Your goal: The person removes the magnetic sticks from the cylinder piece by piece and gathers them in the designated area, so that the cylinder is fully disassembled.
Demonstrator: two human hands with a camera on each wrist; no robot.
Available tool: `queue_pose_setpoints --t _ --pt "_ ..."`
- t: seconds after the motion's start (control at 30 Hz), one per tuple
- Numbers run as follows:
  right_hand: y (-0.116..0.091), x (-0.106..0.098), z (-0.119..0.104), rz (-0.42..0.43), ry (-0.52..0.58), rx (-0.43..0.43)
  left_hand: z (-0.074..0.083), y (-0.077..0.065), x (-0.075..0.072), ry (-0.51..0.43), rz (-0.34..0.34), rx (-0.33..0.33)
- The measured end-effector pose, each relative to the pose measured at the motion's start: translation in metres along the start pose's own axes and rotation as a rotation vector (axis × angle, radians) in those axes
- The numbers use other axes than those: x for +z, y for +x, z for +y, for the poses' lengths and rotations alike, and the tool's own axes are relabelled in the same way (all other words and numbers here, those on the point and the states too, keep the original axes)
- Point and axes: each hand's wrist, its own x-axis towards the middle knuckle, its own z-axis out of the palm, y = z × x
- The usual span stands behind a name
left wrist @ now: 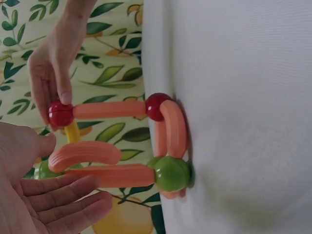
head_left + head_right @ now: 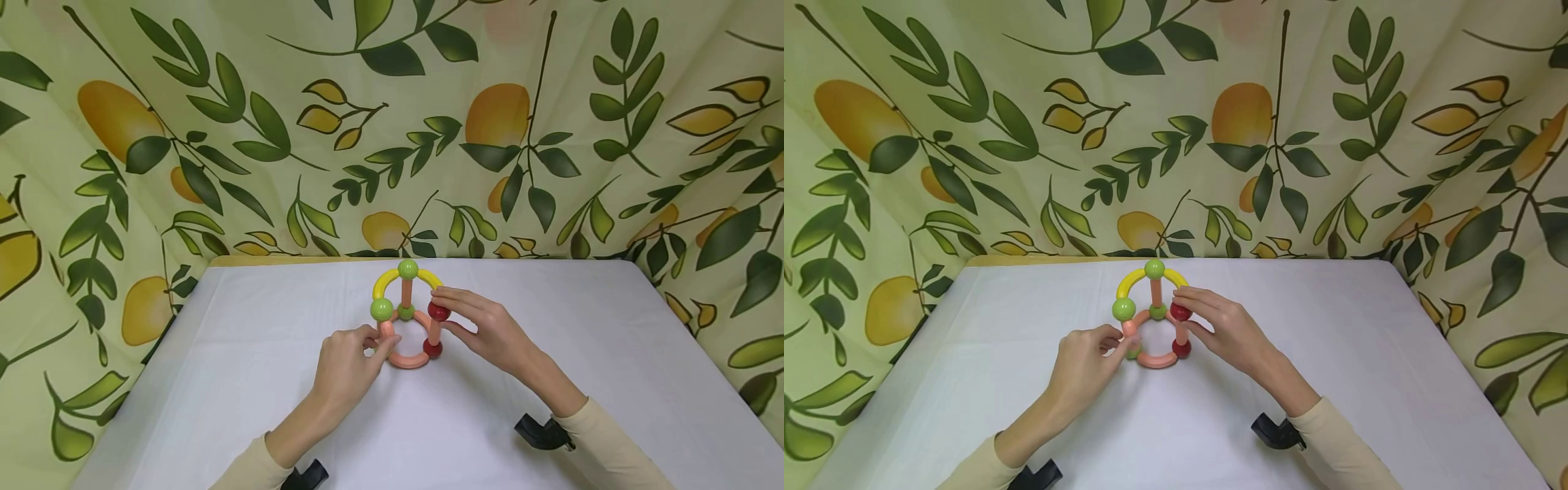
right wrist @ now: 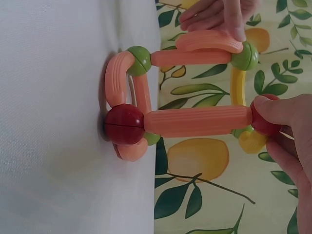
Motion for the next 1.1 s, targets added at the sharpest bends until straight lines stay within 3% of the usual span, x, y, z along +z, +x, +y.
queue_pose_setpoints --t 0.23,0.37,0.47,0.77,1.1 --pt "-0.002 0.001 0.001 0.000 -0.012 -0.004 -0.001 0.005 -0.016 0.004 0.092 0.018" --pt "-0.002 0.000 0.000 -0.009 -0.013 -0.004 -0.005 0.013 -0.024 -0.037 0.170 0.046" --pt "-0.002 -0.001 -0.001 -0.013 -0.010 0.001 -0.007 0.018 -0.028 -0.095 0.176 0.045" --pt "-0.004 -0.001 -0.002 0.001 0.012 0.077 -0.013 0.025 -0.023 -0.379 0.004 -0.085" --pt "-0.013 0.006 0.007 -0.027 0.159 0.293 -0.025 0.029 -0.018 -0.653 -0.166 -0.347"
